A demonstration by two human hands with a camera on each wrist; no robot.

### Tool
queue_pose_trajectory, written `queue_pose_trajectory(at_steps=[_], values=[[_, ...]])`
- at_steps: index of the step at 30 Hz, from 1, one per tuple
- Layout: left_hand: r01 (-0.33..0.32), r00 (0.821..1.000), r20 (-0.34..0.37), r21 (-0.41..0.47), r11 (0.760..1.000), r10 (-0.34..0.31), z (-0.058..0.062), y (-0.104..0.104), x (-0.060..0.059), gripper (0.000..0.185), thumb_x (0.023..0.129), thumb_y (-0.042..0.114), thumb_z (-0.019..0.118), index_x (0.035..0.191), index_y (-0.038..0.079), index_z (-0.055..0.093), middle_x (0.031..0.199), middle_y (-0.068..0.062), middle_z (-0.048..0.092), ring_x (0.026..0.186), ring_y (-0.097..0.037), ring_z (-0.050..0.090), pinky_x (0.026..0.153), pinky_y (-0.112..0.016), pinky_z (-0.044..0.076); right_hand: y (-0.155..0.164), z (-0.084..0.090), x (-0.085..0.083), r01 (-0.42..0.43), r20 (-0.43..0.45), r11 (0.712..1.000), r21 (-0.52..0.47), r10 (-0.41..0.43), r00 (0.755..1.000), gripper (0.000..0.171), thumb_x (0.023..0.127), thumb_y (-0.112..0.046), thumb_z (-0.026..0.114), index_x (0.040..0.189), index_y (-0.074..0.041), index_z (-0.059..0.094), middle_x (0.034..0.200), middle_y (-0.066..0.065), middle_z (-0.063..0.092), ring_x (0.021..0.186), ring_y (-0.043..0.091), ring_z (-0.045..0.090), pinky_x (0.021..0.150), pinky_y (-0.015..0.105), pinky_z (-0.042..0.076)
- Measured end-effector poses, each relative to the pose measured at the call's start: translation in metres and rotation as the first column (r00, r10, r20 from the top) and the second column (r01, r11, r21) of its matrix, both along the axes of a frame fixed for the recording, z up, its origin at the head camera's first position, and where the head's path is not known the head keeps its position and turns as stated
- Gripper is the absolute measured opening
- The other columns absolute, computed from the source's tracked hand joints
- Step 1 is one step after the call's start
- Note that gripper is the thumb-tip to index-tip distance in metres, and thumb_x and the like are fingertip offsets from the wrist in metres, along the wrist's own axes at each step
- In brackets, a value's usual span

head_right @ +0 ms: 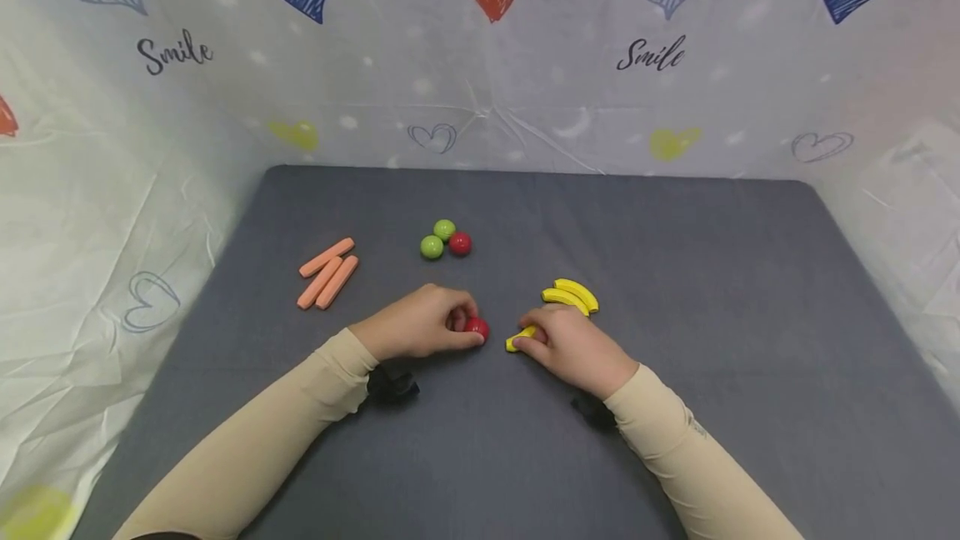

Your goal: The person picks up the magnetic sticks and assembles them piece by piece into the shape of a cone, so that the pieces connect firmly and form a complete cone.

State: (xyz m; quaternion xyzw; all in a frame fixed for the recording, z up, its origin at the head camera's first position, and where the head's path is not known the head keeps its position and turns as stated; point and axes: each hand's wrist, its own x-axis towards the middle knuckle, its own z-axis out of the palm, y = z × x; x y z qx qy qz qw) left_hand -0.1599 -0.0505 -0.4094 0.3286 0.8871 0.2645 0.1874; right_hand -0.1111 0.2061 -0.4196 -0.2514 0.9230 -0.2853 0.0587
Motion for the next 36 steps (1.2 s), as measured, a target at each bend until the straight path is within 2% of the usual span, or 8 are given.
queue_pose_trajectory(at_steps=[7, 14, 22, 30, 36], values=[[0.057, 0.998, -0.006, -0.002, 0.998, -0.057, 0.002, 0.010, 0.010, 0.026, 0.097, 0.035, 0.078, 0.109, 0.013, 0.072, 0.072, 0.006, 0.061, 0.061, -0.007, 0.055, 0.059, -0.023, 0.046, -0.006, 0.000, 0.003, 0.016, -0.014, 1.000, 0.009, -0.016, 1.000, 0.019, 0.094, -0.019, 0.081, 0.104, -0.005, 0.075, 0.073, -0.010, 0.056, 0.063, 0.001, 0.049, 0.063, 0.025, 0.048], [0.062, 0.998, -0.024, -0.017, 0.998, -0.063, 0.004, 0.013, 0.015, 0.026, 0.097, 0.034, 0.078, 0.109, 0.012, 0.072, 0.071, 0.006, 0.060, 0.060, -0.006, 0.053, 0.058, -0.022, 0.044, -0.009, -0.002, 0.005, 0.002, -0.046, 1.000, 0.014, -0.001, 0.999, 0.020, 0.095, -0.020, 0.080, 0.105, -0.003, 0.075, 0.076, -0.010, 0.056, 0.066, 0.001, 0.050, 0.063, 0.024, 0.048], [0.062, 0.998, 0.001, 0.013, 0.998, -0.062, 0.002, 0.012, 0.014, 0.025, 0.095, 0.034, 0.080, 0.105, 0.014, 0.069, 0.070, 0.006, 0.060, 0.058, -0.007, 0.053, 0.056, -0.023, 0.043, -0.008, -0.003, 0.004, -0.014, -0.063, 1.000, 0.016, 0.015, 0.998, 0.021, 0.094, -0.019, 0.081, 0.106, -0.003, 0.075, 0.076, -0.010, 0.057, 0.067, 0.001, 0.049, 0.064, 0.024, 0.048], [0.073, 0.996, 0.056, 0.042, 0.996, -0.076, 0.001, 0.009, 0.011, 0.023, 0.094, 0.031, 0.082, 0.103, 0.017, 0.066, 0.075, 0.005, 0.063, 0.062, -0.007, 0.056, 0.059, -0.023, 0.045, -0.005, -0.002, 0.004, -0.080, -0.047, 0.997, 0.023, 0.081, 0.996, 0.034, 0.089, -0.022, 0.087, 0.113, -0.002, 0.075, 0.079, -0.010, 0.056, 0.071, 0.003, 0.051, 0.068, 0.024, 0.050], [0.094, 0.993, 0.067, 0.044, 0.995, -0.097, 0.000, 0.008, 0.010, 0.025, 0.093, 0.030, 0.083, 0.099, 0.019, 0.062, 0.077, 0.005, 0.062, 0.064, -0.008, 0.056, 0.060, -0.024, 0.045, -0.006, -0.001, 0.005, -0.061, -0.050, 0.998, 0.026, 0.062, 0.997, 0.029, 0.089, -0.024, 0.086, 0.108, -0.004, 0.075, 0.075, -0.010, 0.053, 0.067, 0.002, 0.048, 0.063, 0.024, 0.047]])
